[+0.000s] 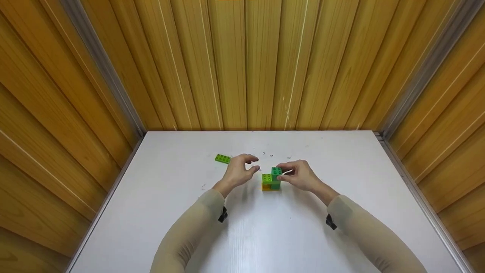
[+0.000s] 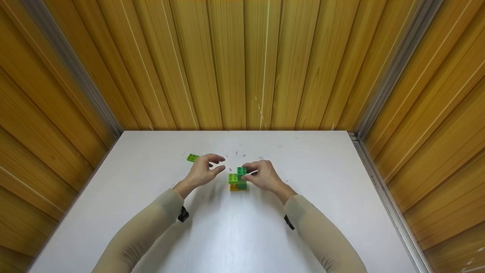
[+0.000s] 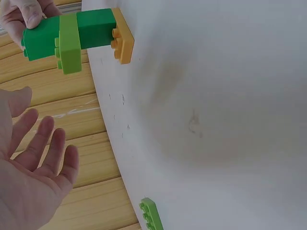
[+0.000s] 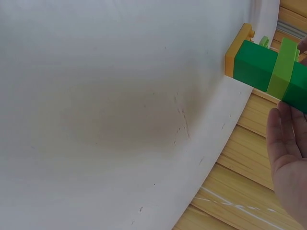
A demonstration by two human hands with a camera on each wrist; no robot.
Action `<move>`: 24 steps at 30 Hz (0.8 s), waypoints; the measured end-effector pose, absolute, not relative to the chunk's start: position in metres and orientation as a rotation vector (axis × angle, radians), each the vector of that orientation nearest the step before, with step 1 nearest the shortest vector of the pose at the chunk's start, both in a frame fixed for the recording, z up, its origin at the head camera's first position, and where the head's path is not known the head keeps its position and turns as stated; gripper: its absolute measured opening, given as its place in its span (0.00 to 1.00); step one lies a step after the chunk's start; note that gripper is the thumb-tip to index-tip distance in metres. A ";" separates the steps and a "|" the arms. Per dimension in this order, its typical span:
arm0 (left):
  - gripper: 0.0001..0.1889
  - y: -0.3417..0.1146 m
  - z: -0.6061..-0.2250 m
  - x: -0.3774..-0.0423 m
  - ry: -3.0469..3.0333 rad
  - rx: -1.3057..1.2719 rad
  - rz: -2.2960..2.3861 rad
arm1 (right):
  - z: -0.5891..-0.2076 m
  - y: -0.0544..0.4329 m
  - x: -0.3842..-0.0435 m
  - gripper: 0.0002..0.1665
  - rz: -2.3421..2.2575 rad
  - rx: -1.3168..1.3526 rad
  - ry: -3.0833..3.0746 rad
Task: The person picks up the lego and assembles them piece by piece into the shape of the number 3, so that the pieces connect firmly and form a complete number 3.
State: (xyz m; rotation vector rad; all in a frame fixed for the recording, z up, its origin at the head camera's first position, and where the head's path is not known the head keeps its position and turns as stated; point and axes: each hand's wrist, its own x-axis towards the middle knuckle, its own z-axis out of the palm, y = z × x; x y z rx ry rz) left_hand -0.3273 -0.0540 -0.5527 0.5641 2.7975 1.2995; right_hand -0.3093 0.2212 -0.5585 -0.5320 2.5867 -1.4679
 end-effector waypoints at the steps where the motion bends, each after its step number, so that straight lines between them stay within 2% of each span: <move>1: 0.17 -0.057 -0.553 -0.329 2.804 0.564 1.293 | -0.558 0.221 -0.309 0.23 -1.462 -0.532 2.590; 18: 0.20 -0.090 -0.560 -0.349 2.895 0.497 1.197 | -0.557 0.220 -0.304 0.22 -1.442 -0.485 2.617; 24: 0.21 -0.102 -0.559 -0.356 2.943 0.512 1.136 | -0.557 0.220 -0.306 0.22 -1.474 -0.551 2.592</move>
